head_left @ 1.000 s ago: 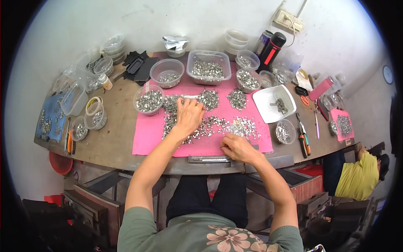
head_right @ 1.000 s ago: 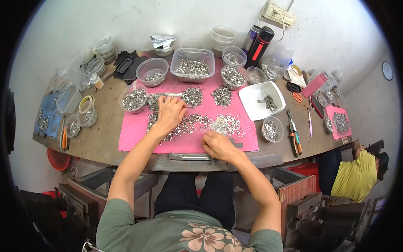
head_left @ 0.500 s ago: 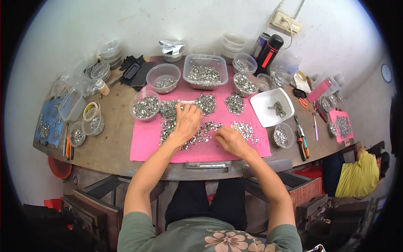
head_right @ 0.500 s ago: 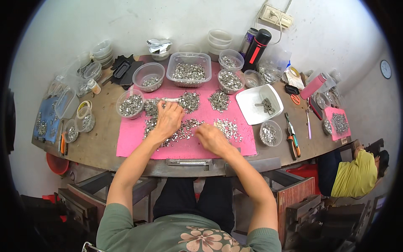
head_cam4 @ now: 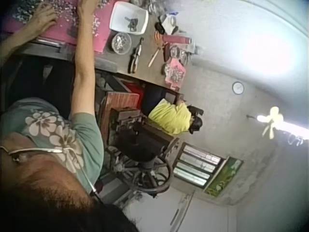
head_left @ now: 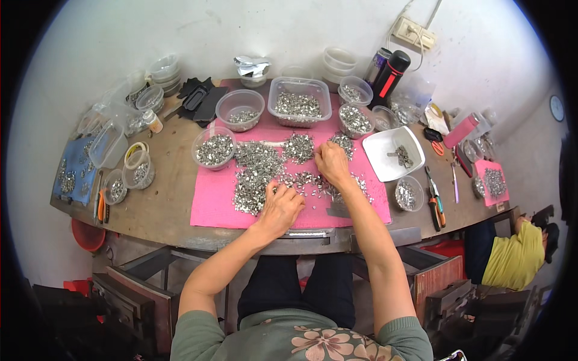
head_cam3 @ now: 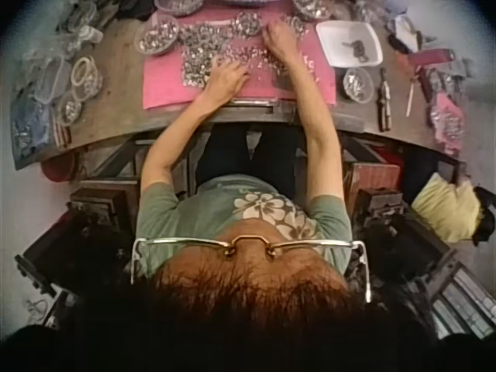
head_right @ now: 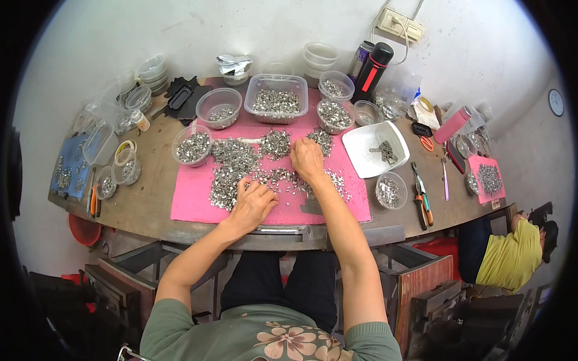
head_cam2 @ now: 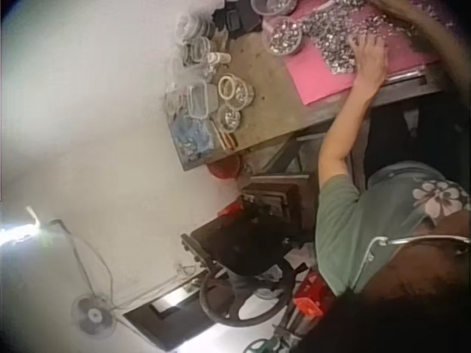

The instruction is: The person arranges small metal pieces into a metal fixture by hand, places the fixture into a manual press, and rotates the wheel to press the pieces. The person then returns to the table and inserts more metal pieces into the fixture.

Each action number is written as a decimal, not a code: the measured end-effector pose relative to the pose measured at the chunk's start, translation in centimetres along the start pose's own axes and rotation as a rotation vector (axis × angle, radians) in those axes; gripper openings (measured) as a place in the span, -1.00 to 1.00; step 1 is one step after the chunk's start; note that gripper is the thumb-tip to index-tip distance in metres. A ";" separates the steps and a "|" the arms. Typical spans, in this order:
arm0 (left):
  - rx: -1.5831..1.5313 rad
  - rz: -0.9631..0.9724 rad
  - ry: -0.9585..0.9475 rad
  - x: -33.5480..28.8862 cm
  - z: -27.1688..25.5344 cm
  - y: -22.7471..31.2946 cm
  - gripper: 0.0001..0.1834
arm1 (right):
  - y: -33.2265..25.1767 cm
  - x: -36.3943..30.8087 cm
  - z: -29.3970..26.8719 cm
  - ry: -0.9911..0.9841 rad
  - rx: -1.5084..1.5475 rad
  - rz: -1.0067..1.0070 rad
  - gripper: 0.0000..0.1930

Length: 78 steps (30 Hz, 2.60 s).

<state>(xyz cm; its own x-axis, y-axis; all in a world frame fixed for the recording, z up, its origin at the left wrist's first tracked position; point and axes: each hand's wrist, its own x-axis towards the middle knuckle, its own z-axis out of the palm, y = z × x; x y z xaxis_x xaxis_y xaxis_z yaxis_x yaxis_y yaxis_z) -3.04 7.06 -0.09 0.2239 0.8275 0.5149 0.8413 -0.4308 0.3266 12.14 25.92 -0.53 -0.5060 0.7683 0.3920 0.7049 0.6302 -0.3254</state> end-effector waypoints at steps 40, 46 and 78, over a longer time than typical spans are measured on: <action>-0.338 -0.104 -0.013 -2.1 -0.1 6.5 -0.91 | -4.9 -13.4 -6.5 -0.074 0.386 -0.097 -0.89; -0.312 -0.042 0.083 -2.3 0.2 6.8 -0.90 | -4.7 -13.5 -6.4 -0.048 0.351 -0.168 -0.89; -0.162 -0.116 0.163 -5.1 -0.4 7.5 -0.35 | -8.4 -18.3 -7.2 0.124 0.423 -0.042 -0.86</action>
<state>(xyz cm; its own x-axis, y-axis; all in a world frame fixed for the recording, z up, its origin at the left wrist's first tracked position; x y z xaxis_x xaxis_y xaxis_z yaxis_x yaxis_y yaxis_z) 1.90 -0.58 0.04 0.0374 0.8116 0.5830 0.7638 -0.3994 0.5070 19.06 5.77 1.25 -0.4481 0.7384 0.5040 0.4068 0.6704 -0.6206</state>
